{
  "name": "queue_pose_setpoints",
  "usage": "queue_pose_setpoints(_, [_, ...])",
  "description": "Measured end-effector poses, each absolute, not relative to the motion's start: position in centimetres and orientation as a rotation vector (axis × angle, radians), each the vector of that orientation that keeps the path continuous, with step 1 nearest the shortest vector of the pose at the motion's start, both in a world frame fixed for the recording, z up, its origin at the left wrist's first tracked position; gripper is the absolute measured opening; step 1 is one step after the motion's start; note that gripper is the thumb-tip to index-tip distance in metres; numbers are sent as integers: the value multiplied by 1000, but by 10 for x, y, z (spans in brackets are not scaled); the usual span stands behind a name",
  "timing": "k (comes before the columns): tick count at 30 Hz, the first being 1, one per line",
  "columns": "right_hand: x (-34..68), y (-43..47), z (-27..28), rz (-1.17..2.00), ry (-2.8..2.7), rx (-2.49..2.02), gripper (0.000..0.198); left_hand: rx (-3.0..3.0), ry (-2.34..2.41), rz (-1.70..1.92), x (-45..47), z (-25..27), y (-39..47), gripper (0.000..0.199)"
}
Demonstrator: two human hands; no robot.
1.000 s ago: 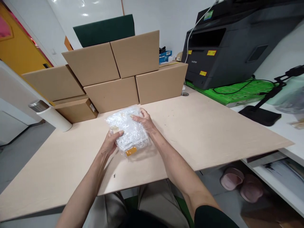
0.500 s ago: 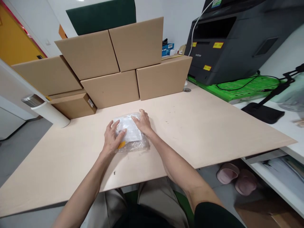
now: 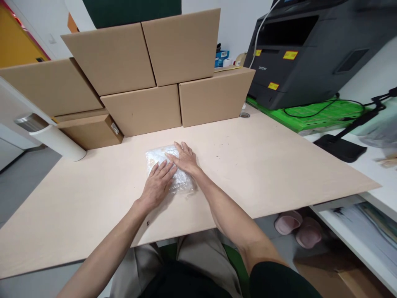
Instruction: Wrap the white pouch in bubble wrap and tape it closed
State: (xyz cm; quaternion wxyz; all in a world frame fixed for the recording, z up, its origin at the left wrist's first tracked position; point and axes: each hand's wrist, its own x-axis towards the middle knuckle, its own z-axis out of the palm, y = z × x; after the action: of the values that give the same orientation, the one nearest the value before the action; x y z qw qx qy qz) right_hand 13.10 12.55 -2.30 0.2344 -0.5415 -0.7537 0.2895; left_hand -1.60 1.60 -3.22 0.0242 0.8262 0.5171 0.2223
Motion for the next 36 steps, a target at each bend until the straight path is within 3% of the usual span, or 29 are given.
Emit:
queue_pose_setpoints(10, [132,131,-32,769,-2049,-1491,65,2665,1442,642,-14,-33,6,35])
queue_pose_setpoints(17, [132,112,-16,371,-2148,-1090,55,2469,1407,739,-13,-23,5,28])
queue_pose_setpoints(22, [129,115,-23,420,-2326,-1061,61,2122,1759,1095,-27,-21,14,39])
queue_pose_setpoints(25, [129,117,-28,395,-2349,-1119,63,2108,1934,886,-34,-25,21,55])
queue_pose_setpoints(29, [128,116,-28,351,-2366,-1144,62,2145,1956,698,-35,-27,23,59])
queue_pose_setpoints(36, [132,126,-34,502,-2286,-1225,68,2007,1882,827,-43,-37,29,68])
